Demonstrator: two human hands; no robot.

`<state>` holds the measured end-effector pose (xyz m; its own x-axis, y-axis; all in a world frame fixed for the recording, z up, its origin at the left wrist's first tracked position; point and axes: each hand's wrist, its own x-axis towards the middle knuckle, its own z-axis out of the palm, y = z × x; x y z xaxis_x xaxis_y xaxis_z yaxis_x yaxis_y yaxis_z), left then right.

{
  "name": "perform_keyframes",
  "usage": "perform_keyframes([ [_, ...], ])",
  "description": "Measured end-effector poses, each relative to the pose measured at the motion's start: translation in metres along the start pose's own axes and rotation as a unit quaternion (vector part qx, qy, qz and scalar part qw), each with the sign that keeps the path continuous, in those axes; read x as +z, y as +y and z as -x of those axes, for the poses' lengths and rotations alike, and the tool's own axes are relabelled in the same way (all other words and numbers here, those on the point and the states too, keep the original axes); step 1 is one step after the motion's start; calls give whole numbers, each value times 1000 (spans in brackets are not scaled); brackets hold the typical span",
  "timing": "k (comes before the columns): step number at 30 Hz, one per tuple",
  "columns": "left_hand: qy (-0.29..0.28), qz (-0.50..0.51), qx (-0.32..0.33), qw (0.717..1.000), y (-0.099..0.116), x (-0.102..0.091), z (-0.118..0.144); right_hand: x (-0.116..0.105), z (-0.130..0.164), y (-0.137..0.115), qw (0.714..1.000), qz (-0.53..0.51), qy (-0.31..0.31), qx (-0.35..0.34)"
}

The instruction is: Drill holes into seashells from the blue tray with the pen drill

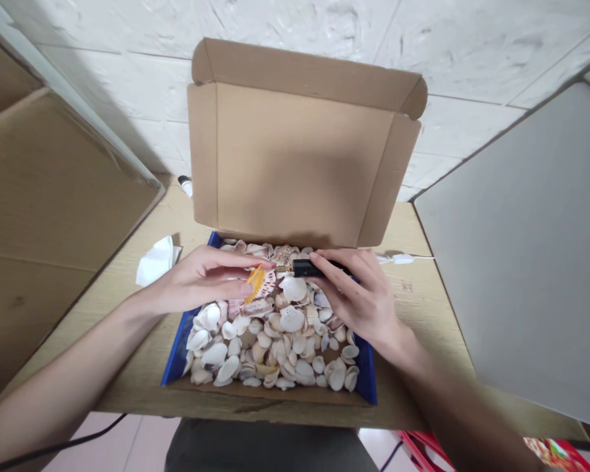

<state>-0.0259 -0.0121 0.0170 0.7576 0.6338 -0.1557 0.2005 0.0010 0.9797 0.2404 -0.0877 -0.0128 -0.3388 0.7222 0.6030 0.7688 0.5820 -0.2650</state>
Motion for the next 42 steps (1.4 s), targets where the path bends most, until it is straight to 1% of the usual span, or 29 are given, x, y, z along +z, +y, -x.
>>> perform_keyframes([
  [3,4,-2,7,1000,-2,0,-1,1,-2,-1,999,-20,-31,10],
  [5,7,2,10,1000,-3,0,0,2,-3,-2,999,-28,-39,12],
  [11,0,-33,7,999,3,2,0,0,-2,-2,1000,13,7,-19],
  [16,-3,-91,22,996,6,3,-1,-1,-1,-1,1000,17,15,-20],
  [18,4,-119,38,992,6,2,-2,0,-2,-1,1000,16,-5,-9],
  [21,15,-147,53,988,4,1,-2,1,-3,-2,998,-2,-62,18],
  [23,17,-150,64,986,1,1,-3,2,-3,-2,997,-12,-75,24],
  [26,25,-136,103,985,-4,0,-5,2,-2,-2,999,-4,-39,7],
  [28,30,-130,116,984,-7,0,-5,1,0,-1,1000,10,-14,-3],
  [31,29,-119,121,985,-9,1,-6,1,1,0,1000,17,4,-6],
  [36,13,-112,113,987,-8,1,-5,0,0,1,1000,17,10,-11],
  [38,16,-118,109,987,-7,1,-5,0,-1,-1,1000,9,-8,-6],
  [42,15,-146,98,984,-6,0,-4,1,-3,-4,997,-24,-74,29],
])
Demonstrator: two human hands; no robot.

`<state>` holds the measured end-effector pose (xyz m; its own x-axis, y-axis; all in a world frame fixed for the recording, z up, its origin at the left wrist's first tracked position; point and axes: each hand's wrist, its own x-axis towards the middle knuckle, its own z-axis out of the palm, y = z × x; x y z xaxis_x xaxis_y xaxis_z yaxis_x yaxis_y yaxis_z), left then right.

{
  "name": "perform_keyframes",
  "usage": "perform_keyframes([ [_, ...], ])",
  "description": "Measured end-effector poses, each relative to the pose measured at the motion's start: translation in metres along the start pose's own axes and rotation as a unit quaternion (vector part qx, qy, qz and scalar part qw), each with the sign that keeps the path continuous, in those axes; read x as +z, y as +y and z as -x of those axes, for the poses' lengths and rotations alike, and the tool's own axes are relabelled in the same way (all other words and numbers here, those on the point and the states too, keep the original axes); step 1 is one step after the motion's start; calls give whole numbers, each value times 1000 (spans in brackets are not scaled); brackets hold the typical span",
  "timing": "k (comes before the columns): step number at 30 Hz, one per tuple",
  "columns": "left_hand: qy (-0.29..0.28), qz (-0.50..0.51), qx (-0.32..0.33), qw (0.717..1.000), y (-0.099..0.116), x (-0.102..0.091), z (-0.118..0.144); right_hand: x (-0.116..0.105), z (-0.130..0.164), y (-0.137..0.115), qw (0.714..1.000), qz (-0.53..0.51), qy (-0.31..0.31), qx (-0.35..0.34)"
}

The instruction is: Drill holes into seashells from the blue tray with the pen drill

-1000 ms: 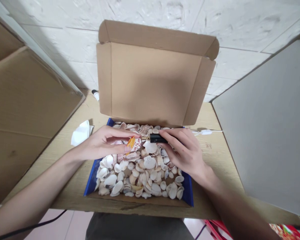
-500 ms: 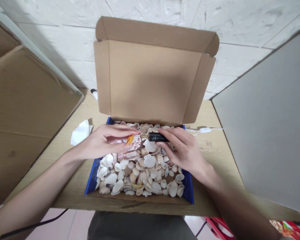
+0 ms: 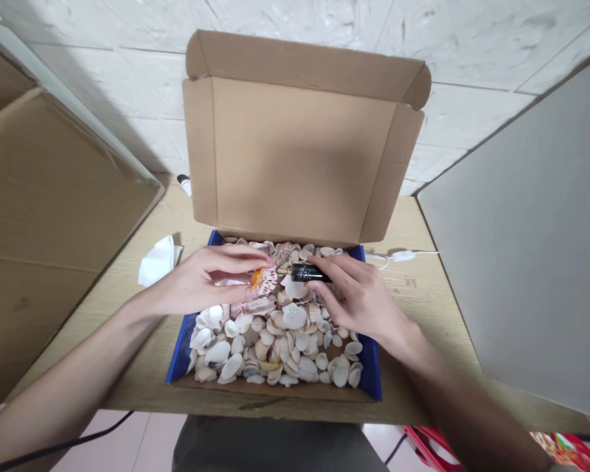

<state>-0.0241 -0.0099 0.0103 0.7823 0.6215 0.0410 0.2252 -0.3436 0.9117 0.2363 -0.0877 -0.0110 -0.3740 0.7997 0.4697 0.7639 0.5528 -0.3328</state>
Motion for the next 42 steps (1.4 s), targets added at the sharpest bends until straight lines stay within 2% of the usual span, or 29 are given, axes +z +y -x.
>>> perform_keyframes([
  [9,-8,-15,37,999,-4,1,-1,0,1,3,997,31,68,-32],
  [16,-20,-56,40,997,-4,-1,1,-1,3,3,996,38,77,-22],
  [22,2,-81,56,995,-9,1,1,0,0,0,1000,2,3,-25],
  [29,13,-100,55,993,-6,3,-2,2,3,4,996,34,61,-59],
  [35,1,-102,50,994,-3,2,-3,2,4,4,995,34,61,-66],
  [37,-1,-107,44,993,-3,3,-2,1,3,2,997,28,46,-57],
  [42,-21,-137,33,990,-2,6,-1,0,0,-5,997,29,-63,-42],
])
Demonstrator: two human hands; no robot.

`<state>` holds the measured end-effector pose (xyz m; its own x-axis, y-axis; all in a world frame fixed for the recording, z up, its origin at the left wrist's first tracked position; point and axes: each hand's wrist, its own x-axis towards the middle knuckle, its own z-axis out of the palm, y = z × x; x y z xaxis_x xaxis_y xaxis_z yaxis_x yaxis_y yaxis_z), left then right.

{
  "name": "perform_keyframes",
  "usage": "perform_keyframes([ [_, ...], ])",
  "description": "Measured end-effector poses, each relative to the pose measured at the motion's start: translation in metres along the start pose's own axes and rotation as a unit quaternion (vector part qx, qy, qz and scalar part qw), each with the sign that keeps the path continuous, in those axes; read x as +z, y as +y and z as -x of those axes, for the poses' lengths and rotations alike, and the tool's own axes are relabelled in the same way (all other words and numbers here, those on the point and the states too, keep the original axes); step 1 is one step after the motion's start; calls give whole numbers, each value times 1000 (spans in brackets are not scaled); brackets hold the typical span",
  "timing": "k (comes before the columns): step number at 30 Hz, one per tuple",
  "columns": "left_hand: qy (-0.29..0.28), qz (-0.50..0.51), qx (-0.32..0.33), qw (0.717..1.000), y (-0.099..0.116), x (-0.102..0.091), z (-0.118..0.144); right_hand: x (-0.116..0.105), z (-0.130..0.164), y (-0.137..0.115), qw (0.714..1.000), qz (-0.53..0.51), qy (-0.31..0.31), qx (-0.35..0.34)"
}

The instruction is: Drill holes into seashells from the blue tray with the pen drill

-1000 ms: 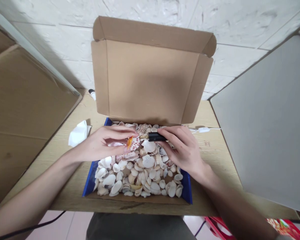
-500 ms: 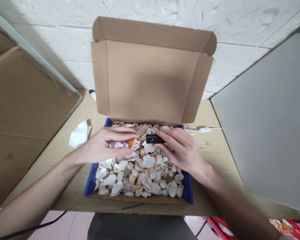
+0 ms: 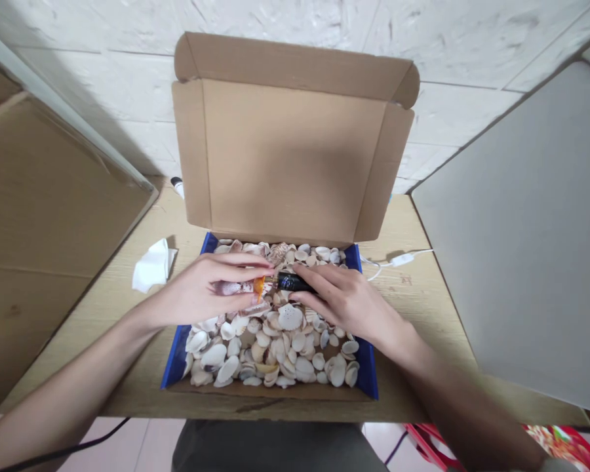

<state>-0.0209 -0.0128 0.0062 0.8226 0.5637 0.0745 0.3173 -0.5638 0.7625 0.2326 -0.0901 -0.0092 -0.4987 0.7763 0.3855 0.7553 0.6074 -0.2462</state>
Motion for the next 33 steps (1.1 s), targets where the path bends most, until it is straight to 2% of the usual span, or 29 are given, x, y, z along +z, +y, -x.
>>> perform_keyframes([
  [9,25,1,13,1000,-1,1,2,1,0,4,999,-19,28,-15],
  [14,79,38,34,996,-1,2,1,2,2,5,999,-20,34,-3],
  [16,112,86,14,990,0,3,1,2,2,5,999,-22,42,13],
  [19,138,185,-54,972,2,3,2,2,2,5,998,-18,47,40],
  [22,131,244,-95,956,4,1,3,2,2,5,998,-9,50,42],
  [25,115,262,-103,953,5,-2,3,2,2,4,998,-7,50,35],
  [33,60,245,-67,965,3,-5,3,0,0,5,998,-6,59,20],
])
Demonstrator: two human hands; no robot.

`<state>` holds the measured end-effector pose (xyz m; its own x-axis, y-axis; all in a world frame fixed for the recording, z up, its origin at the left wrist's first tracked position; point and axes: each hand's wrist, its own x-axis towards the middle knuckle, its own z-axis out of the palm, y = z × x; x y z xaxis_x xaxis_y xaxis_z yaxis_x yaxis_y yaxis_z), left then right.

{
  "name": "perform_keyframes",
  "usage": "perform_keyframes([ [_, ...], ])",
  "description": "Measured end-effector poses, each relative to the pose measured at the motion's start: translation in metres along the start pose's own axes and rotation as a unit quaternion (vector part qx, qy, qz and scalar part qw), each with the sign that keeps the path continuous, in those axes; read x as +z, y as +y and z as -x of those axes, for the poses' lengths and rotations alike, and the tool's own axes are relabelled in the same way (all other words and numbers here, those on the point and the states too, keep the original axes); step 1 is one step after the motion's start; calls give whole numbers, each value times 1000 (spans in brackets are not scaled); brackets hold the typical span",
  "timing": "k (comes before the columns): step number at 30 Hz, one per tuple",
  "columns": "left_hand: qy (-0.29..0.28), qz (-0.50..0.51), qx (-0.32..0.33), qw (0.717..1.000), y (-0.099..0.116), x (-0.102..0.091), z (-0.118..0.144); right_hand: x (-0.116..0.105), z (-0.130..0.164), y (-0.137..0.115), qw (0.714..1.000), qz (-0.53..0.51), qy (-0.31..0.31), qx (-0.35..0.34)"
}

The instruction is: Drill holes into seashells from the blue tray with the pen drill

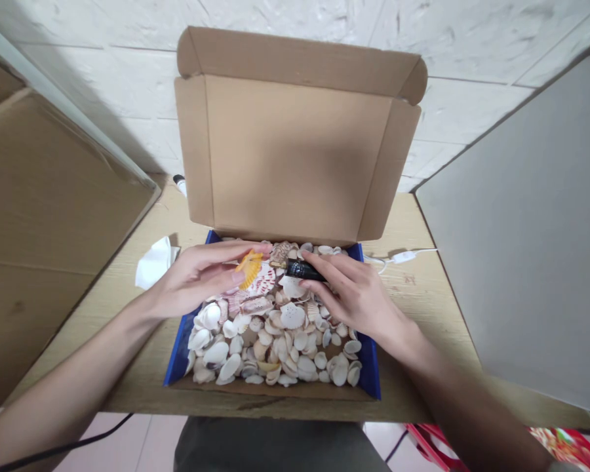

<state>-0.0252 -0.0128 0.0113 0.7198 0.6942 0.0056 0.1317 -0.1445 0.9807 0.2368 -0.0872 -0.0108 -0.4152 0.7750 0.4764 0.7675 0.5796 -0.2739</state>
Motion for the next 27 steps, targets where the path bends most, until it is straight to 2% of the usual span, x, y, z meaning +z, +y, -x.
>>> perform_keyframes([
  [10,-22,-24,-11,999,3,1,-1,-1,-1,1,1000,3,9,-5],
  [23,-50,-99,53,992,0,1,-2,0,4,4,996,24,88,-17],
  [27,-37,-99,47,993,-1,0,-1,0,3,2,1000,-5,30,1],
])
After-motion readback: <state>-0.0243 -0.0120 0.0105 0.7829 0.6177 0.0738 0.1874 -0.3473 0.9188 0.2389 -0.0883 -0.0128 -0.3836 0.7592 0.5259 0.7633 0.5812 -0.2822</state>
